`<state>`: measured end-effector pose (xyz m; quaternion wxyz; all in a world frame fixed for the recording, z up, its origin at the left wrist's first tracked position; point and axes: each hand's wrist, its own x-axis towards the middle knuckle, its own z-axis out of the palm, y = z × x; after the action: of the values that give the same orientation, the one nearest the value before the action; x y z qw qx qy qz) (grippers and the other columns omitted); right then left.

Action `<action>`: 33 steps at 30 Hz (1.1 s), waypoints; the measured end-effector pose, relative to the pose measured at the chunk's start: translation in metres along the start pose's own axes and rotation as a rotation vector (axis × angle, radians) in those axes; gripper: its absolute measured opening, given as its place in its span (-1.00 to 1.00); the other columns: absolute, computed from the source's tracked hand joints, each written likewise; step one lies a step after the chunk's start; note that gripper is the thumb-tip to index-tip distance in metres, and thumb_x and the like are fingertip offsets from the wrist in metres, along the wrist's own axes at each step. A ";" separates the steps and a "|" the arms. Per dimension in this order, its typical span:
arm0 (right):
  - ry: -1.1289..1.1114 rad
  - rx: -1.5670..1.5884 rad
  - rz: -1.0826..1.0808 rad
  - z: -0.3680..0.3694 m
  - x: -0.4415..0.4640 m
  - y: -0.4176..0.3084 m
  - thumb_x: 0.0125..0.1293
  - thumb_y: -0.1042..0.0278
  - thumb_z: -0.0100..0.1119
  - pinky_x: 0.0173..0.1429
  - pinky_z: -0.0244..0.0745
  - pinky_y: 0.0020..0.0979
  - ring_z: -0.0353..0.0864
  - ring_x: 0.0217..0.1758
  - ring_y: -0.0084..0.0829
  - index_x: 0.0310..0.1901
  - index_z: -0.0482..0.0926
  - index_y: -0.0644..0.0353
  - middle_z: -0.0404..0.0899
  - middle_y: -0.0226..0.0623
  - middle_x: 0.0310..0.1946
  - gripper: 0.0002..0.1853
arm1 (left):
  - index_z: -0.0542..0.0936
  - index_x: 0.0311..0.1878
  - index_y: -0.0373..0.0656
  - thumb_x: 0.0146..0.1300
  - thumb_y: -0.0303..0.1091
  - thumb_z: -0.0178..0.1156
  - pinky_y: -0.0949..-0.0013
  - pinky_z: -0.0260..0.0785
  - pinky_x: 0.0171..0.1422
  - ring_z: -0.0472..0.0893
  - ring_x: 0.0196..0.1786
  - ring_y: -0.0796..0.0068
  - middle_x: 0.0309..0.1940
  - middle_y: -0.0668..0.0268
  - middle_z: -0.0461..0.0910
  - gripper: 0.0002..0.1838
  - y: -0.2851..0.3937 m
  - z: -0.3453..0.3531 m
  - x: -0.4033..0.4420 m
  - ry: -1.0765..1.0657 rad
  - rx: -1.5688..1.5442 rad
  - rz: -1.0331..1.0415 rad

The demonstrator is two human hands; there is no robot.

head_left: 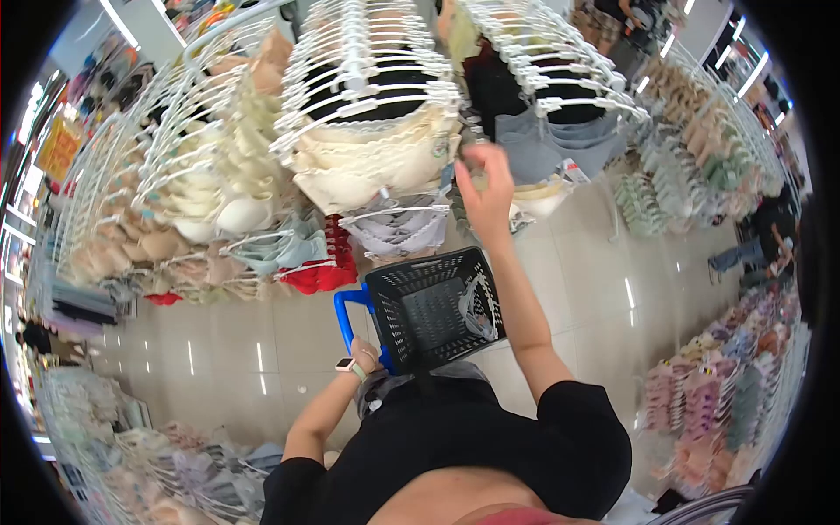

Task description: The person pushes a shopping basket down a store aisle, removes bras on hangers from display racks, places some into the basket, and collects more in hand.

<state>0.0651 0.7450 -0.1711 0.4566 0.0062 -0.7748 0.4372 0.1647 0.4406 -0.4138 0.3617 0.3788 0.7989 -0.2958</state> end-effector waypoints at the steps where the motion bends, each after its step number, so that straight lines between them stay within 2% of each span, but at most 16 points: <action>1: 0.042 -0.124 -0.257 0.009 0.025 -0.011 0.03 0.46 0.22 -0.05 0.31 -0.32 0.42 -0.11 -0.22 -0.15 0.47 0.22 0.43 -0.17 -0.16 -0.70 | 0.65 -0.19 0.06 0.05 0.26 0.07 0.36 0.23 -0.06 0.59 -0.13 0.44 -0.26 0.40 0.64 -0.49 0.001 0.009 0.005 0.004 -0.021 -0.016; 2: 0.016 -0.136 -0.300 0.019 0.044 -0.025 0.01 0.42 0.24 0.04 0.25 -0.23 0.36 -0.02 -0.13 -0.13 0.47 0.20 0.44 -0.18 -0.15 -0.67 | 0.65 -0.18 0.06 0.11 0.21 0.02 0.34 0.23 -0.06 0.58 -0.11 0.44 -0.23 0.42 0.64 -0.53 0.002 0.019 0.016 0.002 0.051 -0.015; 5: -0.171 -0.393 -0.479 0.042 0.076 -0.021 -0.01 0.29 0.27 0.09 0.19 -0.21 0.35 0.02 -0.23 -0.12 0.48 0.15 0.45 -0.27 -0.14 -0.62 | 0.63 -0.11 0.07 0.27 -0.09 -0.06 0.24 0.22 -0.08 0.56 -0.04 0.46 -0.12 0.47 0.61 -0.68 0.009 0.030 0.027 -0.007 0.147 -0.050; 7: -0.202 -0.470 -0.503 0.048 0.084 -0.021 -0.02 0.27 0.27 0.08 0.19 -0.23 0.37 -0.01 -0.27 -0.11 0.48 0.14 0.46 -0.31 -0.18 -0.61 | 0.63 -0.12 0.06 0.27 -0.09 -0.06 0.25 0.22 -0.09 0.56 -0.05 0.46 -0.13 0.46 0.61 -0.68 0.011 0.027 0.025 -0.009 0.140 -0.055; 9: -0.187 -0.486 -0.531 0.052 0.094 -0.026 0.01 0.33 0.25 -0.05 0.27 -0.29 0.45 -0.16 -0.33 -0.24 0.53 0.13 0.47 -0.38 -0.39 -0.76 | 0.63 -0.12 0.06 0.26 -0.10 -0.05 0.25 0.22 -0.10 0.57 -0.05 0.45 -0.14 0.46 0.61 -0.69 0.013 0.036 0.031 0.006 0.115 -0.050; 11: -0.345 -0.412 -0.515 0.050 0.105 -0.020 0.06 0.35 0.22 -0.19 0.33 -0.36 0.47 -0.30 -0.30 -0.35 0.52 0.19 0.44 -0.32 -0.43 -0.85 | 0.64 -0.13 0.06 0.26 -0.10 -0.05 0.25 0.22 -0.11 0.57 -0.06 0.45 -0.14 0.45 0.61 -0.69 0.011 0.049 0.038 0.016 0.094 -0.034; 13: -0.339 -0.276 -0.394 0.047 0.109 -0.025 0.10 0.37 0.20 -0.34 0.35 -0.37 0.45 -0.42 -0.25 -0.39 0.50 0.25 0.42 -0.26 -0.43 -0.86 | 0.64 -0.13 0.05 0.25 -0.11 -0.04 0.26 0.22 -0.12 0.57 -0.07 0.45 -0.15 0.45 0.62 -0.69 0.001 0.048 0.035 0.006 0.087 -0.012; 14: -0.313 -0.353 -0.462 0.042 0.110 -0.028 0.12 0.37 0.18 -0.40 0.33 -0.35 0.44 -0.47 -0.23 -0.37 0.48 0.27 0.40 -0.24 -0.44 -0.84 | 0.65 -0.17 0.06 0.23 -0.16 -0.03 0.29 0.23 -0.17 0.59 -0.12 0.45 -0.19 0.43 0.63 -0.72 -0.002 0.042 0.031 -0.010 0.104 -0.003; 21: -0.428 -0.361 -0.253 -0.017 0.042 -0.035 0.16 0.41 0.07 -0.41 0.28 -0.33 0.37 -0.49 -0.18 -0.38 0.42 0.27 0.29 -0.19 -0.48 -0.89 | 0.68 -0.28 0.03 0.19 -0.21 -0.02 0.28 0.24 -0.14 0.60 -0.17 0.38 -0.28 0.36 0.65 -0.73 -0.005 0.051 0.022 0.202 -0.042 -0.034; 23: -0.472 -0.296 -0.116 -0.032 -0.003 -0.033 0.11 0.44 0.11 -0.39 0.29 -0.30 0.39 -0.48 -0.18 -0.38 0.45 0.27 0.35 -0.17 -0.52 -0.90 | 0.65 -0.28 -0.05 0.16 -0.14 0.01 0.24 0.22 -0.12 0.60 -0.24 0.32 -0.36 0.32 0.64 -0.72 -0.013 0.031 -0.001 0.234 -0.100 0.017; 26: -0.522 -0.350 0.163 -0.042 -0.093 -0.007 0.02 0.41 0.18 -0.30 0.38 -0.25 0.50 -0.39 -0.11 -0.38 0.49 0.26 0.47 -0.12 -0.50 -0.86 | 0.54 -0.24 -0.18 -0.03 -0.15 0.15 0.09 0.20 0.05 0.43 0.03 0.25 -0.16 0.17 0.52 -0.66 -0.018 0.022 -0.003 0.668 -0.535 -0.144; 27: -0.566 -0.382 0.336 -0.041 -0.123 -0.005 0.02 0.41 0.19 -0.28 0.39 -0.23 0.51 -0.36 -0.10 -0.38 0.51 0.25 0.51 -0.12 -0.47 -0.86 | 0.54 -0.24 -0.18 -0.03 -0.15 0.15 0.09 0.20 0.05 0.43 0.03 0.25 -0.16 0.17 0.52 -0.66 -0.025 0.015 -0.003 0.669 -0.543 -0.157; 29: -0.534 -0.460 0.436 -0.034 -0.188 0.012 0.01 0.40 0.21 -0.26 0.41 -0.20 0.53 -0.35 -0.08 -0.36 0.53 0.22 0.55 -0.11 -0.43 -0.85 | 0.44 0.00 -0.25 -0.02 -0.16 0.15 0.03 0.17 0.13 0.35 0.12 0.23 0.05 0.10 0.37 -0.49 -0.044 -0.006 -0.009 0.979 -0.396 -0.335; 30: -0.509 -0.476 0.563 -0.029 -0.223 0.022 0.05 0.34 0.17 -0.32 0.40 -0.23 0.54 -0.41 -0.12 -0.40 0.53 0.24 0.54 -0.07 -0.48 -0.86 | 0.44 0.00 -0.25 -0.02 -0.16 0.15 0.03 0.17 0.13 0.35 0.12 0.23 0.05 0.10 0.37 -0.49 -0.052 -0.014 -0.007 0.970 -0.390 -0.345; 32: -0.518 -0.485 0.698 -0.019 -0.289 0.048 0.05 0.40 0.17 -0.29 0.41 -0.17 0.55 -0.36 -0.05 -0.41 0.50 0.22 0.55 -0.11 -0.50 -0.89 | 0.23 0.22 -0.30 -0.01 -0.17 0.16 0.02 0.17 0.18 0.34 0.12 0.19 0.12 0.08 0.28 -0.28 -0.063 -0.025 -0.002 1.028 -0.358 -0.668; 33: -0.443 -0.437 0.717 -0.013 -0.309 0.049 0.06 0.41 0.15 -0.31 0.40 -0.14 0.53 -0.40 -0.01 -0.41 0.49 0.25 0.52 -0.07 -0.54 -0.89 | 0.23 0.22 -0.30 -0.01 -0.17 0.16 0.02 0.17 0.18 0.34 0.12 0.19 0.12 0.08 0.28 -0.28 -0.066 -0.019 0.008 1.014 -0.336 -0.655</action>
<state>0.2344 0.6642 -0.4213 0.0915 -0.2646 -0.8806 0.3823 0.1005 0.4229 -0.3963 -0.1172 0.1456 0.9814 -0.0448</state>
